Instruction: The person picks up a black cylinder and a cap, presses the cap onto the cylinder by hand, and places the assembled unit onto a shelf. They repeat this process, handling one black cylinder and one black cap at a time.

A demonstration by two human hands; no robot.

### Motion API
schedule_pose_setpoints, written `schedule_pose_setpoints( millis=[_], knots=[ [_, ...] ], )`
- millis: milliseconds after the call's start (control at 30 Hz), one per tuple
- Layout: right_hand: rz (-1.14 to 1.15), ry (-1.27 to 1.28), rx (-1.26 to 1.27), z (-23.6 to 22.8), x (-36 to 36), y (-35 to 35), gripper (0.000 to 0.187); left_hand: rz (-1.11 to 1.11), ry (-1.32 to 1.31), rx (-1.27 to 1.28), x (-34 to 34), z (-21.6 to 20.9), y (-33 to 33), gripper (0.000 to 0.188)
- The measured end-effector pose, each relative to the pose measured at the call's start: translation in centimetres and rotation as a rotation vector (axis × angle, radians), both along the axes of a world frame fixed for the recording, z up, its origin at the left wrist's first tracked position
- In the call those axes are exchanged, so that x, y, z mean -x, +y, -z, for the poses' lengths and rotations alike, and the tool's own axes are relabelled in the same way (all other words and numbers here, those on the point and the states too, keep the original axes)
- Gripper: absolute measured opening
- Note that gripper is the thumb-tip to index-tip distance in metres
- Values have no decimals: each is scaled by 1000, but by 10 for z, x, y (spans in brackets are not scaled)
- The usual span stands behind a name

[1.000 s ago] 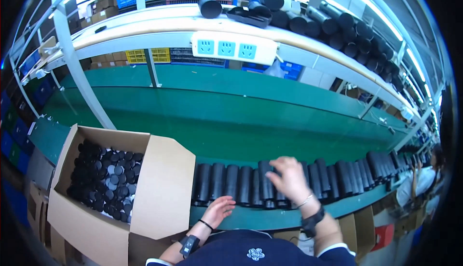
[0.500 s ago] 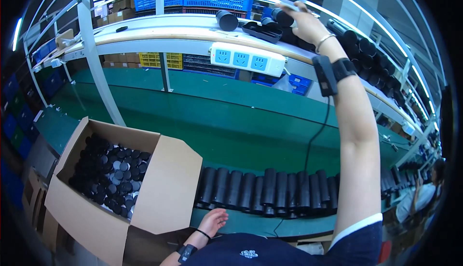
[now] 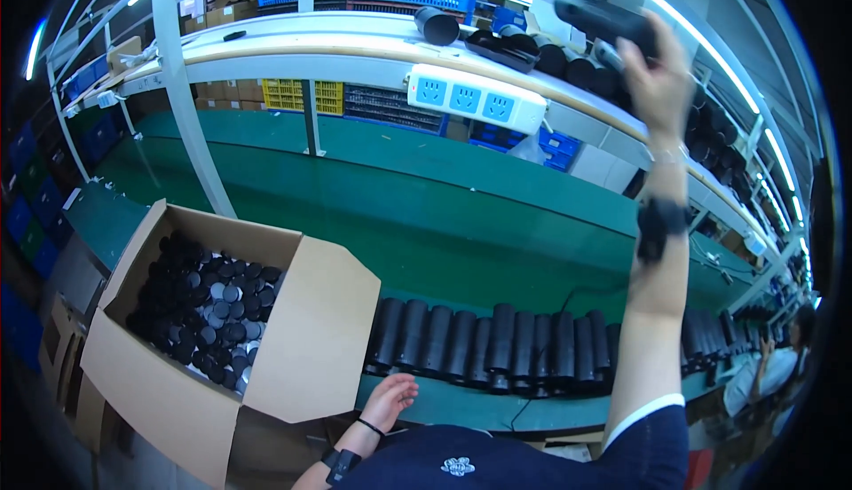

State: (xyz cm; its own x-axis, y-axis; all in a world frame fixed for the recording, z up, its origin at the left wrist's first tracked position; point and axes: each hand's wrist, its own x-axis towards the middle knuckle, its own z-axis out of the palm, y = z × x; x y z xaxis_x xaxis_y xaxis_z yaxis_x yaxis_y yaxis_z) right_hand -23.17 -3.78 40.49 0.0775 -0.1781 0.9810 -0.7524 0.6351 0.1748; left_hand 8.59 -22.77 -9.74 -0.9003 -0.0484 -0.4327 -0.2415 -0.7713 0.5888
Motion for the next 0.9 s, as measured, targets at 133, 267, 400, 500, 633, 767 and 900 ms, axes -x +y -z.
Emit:
schedule_pose_setpoints(
  millis=[133, 267, 400, 500, 633, 767, 900],
  knots=[
    [-563, -364, 298, 53, -115, 71, 50, 68, 176, 93, 15, -18, 0, 22],
    [-381, -998, -428, 141, -176, 61, 53, 77, 430, 104, 36, -33, 1, 36],
    [-346, -1428, -452, 287, -206, 15, 51, 222, 649, 523, 44, -65, 15, 88],
    [-360, -1481, -355, 361, -211, 0, 57, 390, 495, 1089, 46, -56, 21, 74],
    [-682, -1825, -247, 404, -195, 8, 65, 238, 437, 810, 44, 11, 7, 69],
    [-842, -1867, -172, 464, -201, 20, 67, 331, 442, 523, 44, 20, 6, 74],
    [-920, -1921, -137, 500, -205, 14, 65, 333, 440, 735, 34, 37, 2, 75]
  ],
)
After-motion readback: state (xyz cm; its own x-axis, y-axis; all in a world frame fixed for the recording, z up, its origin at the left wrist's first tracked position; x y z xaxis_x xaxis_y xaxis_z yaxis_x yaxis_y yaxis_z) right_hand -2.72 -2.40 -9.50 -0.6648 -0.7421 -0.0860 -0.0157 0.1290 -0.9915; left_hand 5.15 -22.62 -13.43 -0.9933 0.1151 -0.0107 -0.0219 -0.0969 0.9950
